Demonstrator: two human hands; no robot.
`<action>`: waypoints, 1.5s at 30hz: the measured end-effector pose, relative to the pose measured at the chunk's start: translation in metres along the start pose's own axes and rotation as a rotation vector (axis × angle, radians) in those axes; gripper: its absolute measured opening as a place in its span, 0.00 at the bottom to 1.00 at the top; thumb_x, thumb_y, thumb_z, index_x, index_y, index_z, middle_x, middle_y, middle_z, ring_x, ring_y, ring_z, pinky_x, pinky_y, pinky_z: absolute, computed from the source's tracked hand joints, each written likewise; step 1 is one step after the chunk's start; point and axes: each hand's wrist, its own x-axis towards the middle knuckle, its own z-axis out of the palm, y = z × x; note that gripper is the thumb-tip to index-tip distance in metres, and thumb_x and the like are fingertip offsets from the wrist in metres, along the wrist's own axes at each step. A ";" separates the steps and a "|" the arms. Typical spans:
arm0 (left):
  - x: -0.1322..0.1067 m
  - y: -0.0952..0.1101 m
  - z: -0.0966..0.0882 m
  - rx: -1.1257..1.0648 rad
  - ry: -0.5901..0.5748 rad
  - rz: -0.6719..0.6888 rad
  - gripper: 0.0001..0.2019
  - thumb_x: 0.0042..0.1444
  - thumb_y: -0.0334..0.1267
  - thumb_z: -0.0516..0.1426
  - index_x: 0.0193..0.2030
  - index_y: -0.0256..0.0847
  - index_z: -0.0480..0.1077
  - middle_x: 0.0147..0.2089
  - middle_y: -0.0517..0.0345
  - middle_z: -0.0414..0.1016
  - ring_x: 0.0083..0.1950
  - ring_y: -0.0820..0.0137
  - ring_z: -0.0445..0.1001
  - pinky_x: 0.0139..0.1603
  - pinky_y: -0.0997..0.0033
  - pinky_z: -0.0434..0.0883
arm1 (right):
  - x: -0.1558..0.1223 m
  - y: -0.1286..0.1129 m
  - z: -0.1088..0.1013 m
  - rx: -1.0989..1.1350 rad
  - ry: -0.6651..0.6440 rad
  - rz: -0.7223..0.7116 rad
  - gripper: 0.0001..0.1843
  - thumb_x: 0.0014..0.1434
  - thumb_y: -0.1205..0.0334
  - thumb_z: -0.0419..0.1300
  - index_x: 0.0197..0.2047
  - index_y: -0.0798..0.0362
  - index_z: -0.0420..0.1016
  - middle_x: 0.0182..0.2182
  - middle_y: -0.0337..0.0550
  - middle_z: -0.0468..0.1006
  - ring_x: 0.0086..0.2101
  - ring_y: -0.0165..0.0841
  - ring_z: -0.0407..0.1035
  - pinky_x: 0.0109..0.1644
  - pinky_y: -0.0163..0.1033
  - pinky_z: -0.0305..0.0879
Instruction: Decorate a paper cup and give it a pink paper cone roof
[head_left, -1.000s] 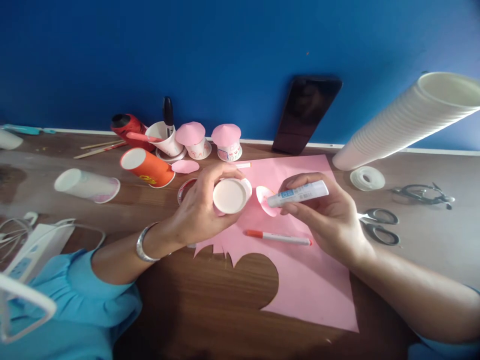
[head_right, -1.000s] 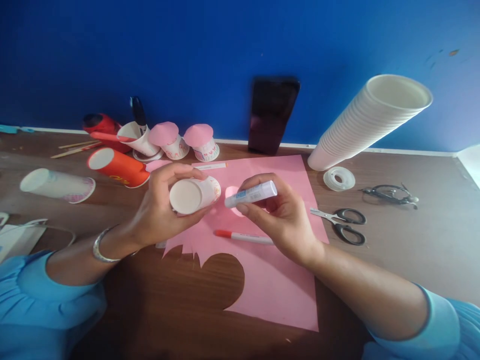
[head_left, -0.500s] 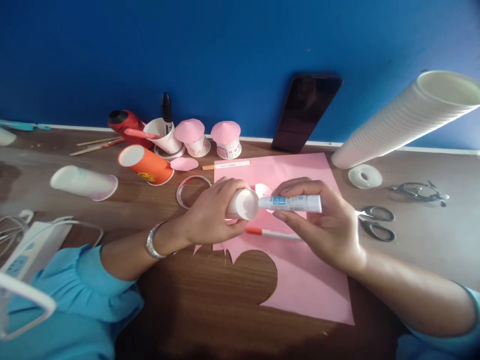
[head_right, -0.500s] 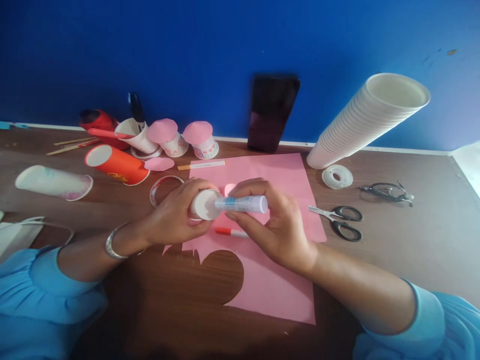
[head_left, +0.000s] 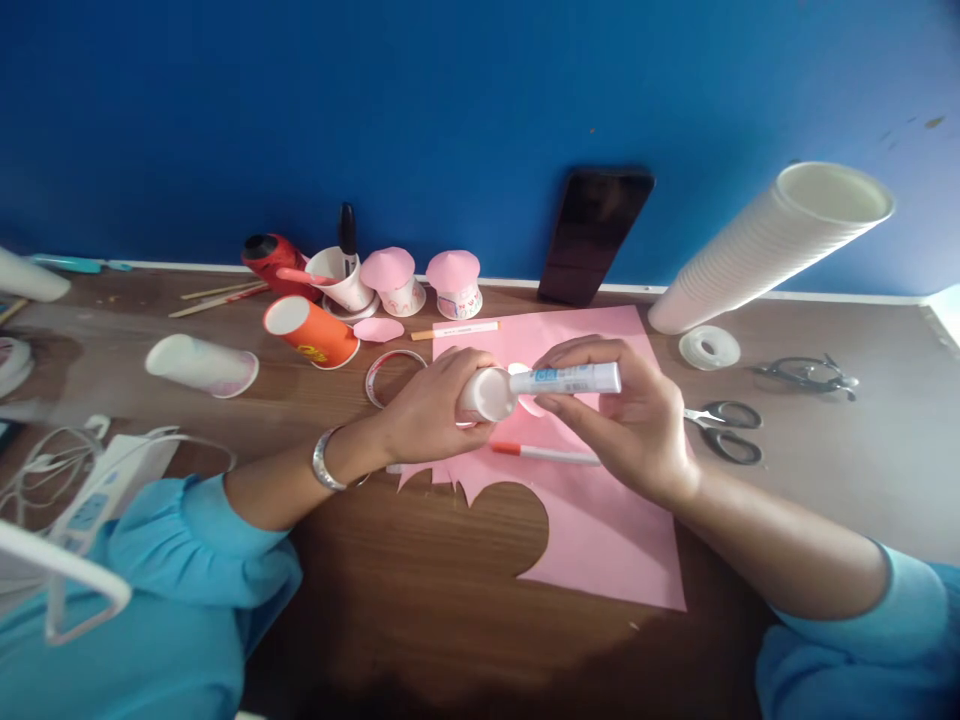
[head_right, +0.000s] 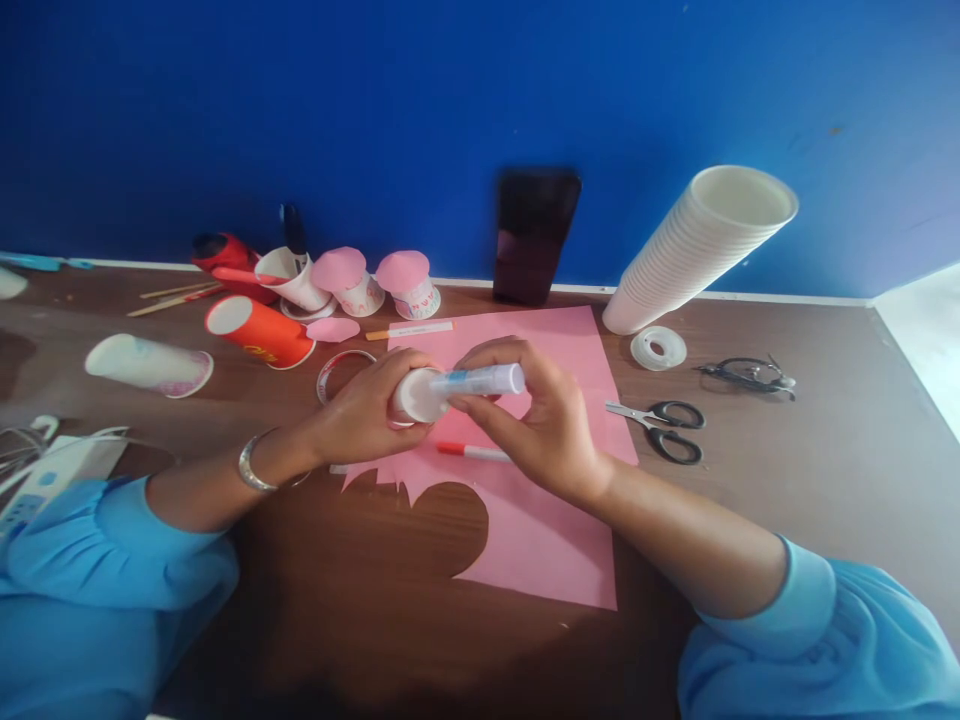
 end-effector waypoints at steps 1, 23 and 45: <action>0.000 0.002 -0.002 0.010 0.021 0.008 0.21 0.52 0.33 0.62 0.53 0.43 0.65 0.51 0.53 0.76 0.51 0.60 0.76 0.49 0.57 0.75 | 0.001 -0.001 -0.001 0.009 0.022 0.019 0.12 0.60 0.65 0.72 0.45 0.47 0.76 0.40 0.38 0.83 0.43 0.37 0.79 0.47 0.46 0.76; -0.030 0.008 0.030 -0.230 0.136 -0.044 0.25 0.47 0.33 0.63 0.53 0.41 0.66 0.49 0.53 0.77 0.47 0.62 0.77 0.47 0.60 0.76 | -0.017 -0.021 0.013 0.031 -0.095 -0.064 0.13 0.63 0.66 0.68 0.48 0.46 0.73 0.42 0.43 0.80 0.44 0.38 0.77 0.48 0.50 0.75; -0.032 0.014 0.027 -0.091 0.094 0.035 0.25 0.45 0.33 0.62 0.52 0.43 0.65 0.50 0.51 0.76 0.51 0.55 0.76 0.49 0.51 0.76 | -0.018 -0.023 0.019 -0.031 -0.225 -0.099 0.14 0.65 0.66 0.65 0.52 0.46 0.71 0.45 0.45 0.81 0.46 0.39 0.77 0.50 0.50 0.77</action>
